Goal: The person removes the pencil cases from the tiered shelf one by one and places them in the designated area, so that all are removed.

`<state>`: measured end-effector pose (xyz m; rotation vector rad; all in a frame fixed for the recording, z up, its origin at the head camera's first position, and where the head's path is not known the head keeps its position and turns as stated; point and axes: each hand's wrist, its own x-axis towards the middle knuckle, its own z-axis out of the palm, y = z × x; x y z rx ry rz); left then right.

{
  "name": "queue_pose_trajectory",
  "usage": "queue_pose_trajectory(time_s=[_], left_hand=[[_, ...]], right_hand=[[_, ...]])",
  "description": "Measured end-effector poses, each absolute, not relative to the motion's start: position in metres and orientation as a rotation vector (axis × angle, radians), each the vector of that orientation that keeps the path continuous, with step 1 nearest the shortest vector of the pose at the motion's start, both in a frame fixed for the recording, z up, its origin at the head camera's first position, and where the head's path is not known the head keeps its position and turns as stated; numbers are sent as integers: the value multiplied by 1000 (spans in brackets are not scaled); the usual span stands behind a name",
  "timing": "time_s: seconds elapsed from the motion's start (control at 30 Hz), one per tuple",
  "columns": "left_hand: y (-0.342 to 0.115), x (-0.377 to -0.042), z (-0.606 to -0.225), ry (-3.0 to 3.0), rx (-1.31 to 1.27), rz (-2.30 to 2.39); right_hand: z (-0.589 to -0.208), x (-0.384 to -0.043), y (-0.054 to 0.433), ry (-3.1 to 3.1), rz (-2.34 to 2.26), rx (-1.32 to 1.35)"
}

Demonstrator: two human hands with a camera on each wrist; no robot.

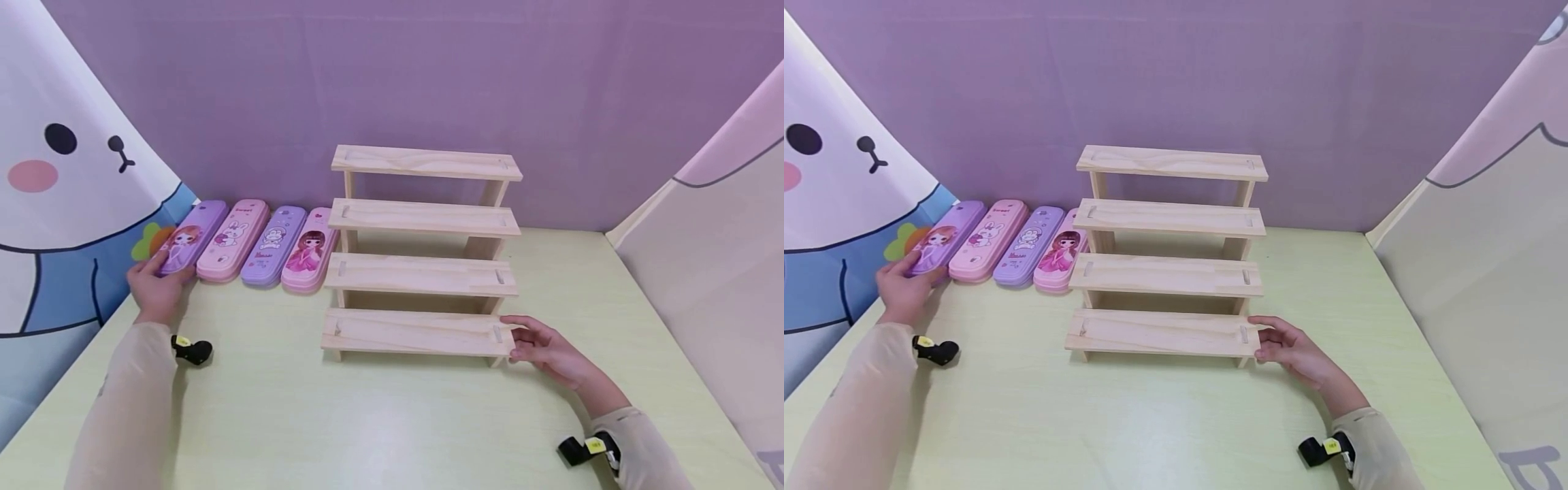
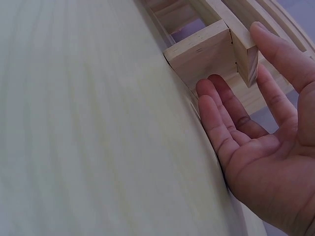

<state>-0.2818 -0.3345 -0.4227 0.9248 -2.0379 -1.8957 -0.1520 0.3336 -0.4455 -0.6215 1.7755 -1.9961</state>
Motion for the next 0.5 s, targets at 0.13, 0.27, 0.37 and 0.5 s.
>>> queue_pose_trajectory(time_s=[0.13,0.27,0.37,0.5], left_hand=[[-336,-281,-420,-2027,936,-1942],[-338,-280,-419,-1975,930,-2014],[-339,-280,-419,-1974,920,-2024],[-340,-279,-420,-2074,920,-1946]], right_hand=[[-445,-152,334,1779,-1996,-627],[-445,-153,333,1770,-1997,-638],[-445,-153,333,1770,-1997,-642],[-445,-153,333,1777,-1996,-634]])
